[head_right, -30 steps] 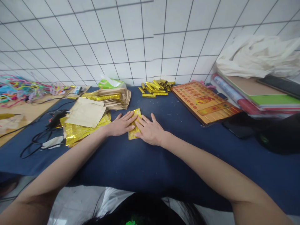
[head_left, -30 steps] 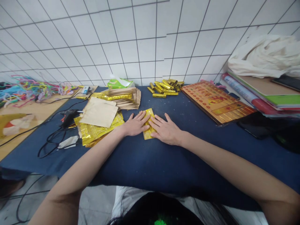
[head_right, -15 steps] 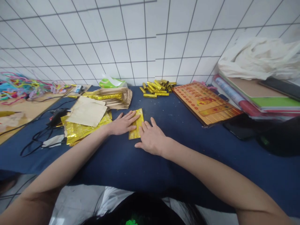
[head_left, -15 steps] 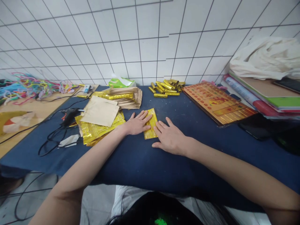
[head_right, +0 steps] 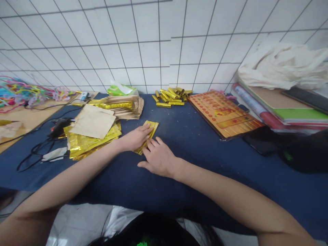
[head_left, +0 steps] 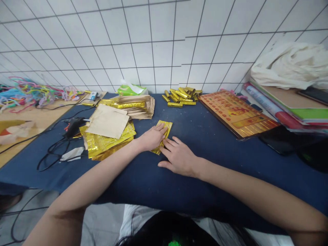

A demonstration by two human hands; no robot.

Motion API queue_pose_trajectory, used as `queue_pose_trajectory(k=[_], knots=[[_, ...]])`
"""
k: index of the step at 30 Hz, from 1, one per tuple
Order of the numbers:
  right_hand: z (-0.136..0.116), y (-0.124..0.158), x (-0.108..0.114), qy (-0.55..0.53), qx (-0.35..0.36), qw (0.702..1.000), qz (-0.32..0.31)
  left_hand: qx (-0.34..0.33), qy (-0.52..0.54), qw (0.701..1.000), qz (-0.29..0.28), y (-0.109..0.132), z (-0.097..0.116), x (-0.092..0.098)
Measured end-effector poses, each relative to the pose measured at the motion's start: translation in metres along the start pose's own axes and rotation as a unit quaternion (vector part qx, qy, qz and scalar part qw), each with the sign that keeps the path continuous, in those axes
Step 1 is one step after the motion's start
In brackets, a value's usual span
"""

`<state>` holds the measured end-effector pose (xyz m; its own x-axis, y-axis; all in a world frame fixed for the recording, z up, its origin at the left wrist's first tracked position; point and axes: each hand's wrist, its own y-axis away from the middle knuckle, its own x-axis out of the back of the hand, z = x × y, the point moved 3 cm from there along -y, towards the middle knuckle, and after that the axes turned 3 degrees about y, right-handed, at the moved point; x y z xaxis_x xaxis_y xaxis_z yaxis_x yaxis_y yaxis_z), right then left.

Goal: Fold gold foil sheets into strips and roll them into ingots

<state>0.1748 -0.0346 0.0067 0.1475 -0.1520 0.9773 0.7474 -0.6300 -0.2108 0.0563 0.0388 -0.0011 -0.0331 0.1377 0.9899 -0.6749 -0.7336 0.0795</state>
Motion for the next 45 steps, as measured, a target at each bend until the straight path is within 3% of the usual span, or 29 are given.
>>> queue_pose_trajectory(k=[4,7,12,14,20,24,29,35,38,42,45], knots=[[0.013,-0.003,0.007,-0.122,-0.010,0.991,0.047,-0.002,0.018,1.000,0.022,0.008,0.001,-0.011],[0.024,-0.010,0.005,-0.146,-0.029,0.985,0.088,-0.004,-0.006,1.000,0.019,0.010,0.000,-0.017],[0.039,-0.017,-0.020,-0.122,-0.040,0.990,-0.061,-0.006,-0.032,0.999,0.016,0.007,-0.001,-0.022],[0.048,-0.015,-0.025,-0.106,-0.049,0.989,-0.086,-0.007,-0.032,0.999,0.021,0.006,-0.001,-0.022],[0.066,-0.013,-0.025,-0.067,-0.077,0.989,-0.104,-0.025,-0.021,0.999,0.026,0.018,0.002,-0.018],[0.064,-0.014,-0.023,-0.052,-0.078,0.989,-0.114,-0.064,-0.004,0.998,-0.010,0.047,0.011,-0.017],[0.063,-0.013,-0.024,-0.047,-0.074,0.990,-0.111,-0.055,0.008,0.998,-0.039,0.084,0.020,-0.018],[0.070,-0.013,-0.020,-0.074,-0.075,0.988,-0.113,-0.038,0.015,0.998,-0.044,0.093,0.023,-0.018],[0.057,-0.016,-0.010,-0.078,-0.076,0.990,-0.093,-0.043,0.016,0.998,-0.042,0.092,0.023,-0.018],[0.012,-0.024,-0.004,-0.120,0.052,0.987,-0.091,-0.048,0.015,0.998,-0.028,0.091,0.024,-0.019],[0.000,-0.030,-0.013,-0.151,0.091,0.977,-0.117,-0.045,0.015,0.999,-0.018,0.091,0.024,-0.019]])
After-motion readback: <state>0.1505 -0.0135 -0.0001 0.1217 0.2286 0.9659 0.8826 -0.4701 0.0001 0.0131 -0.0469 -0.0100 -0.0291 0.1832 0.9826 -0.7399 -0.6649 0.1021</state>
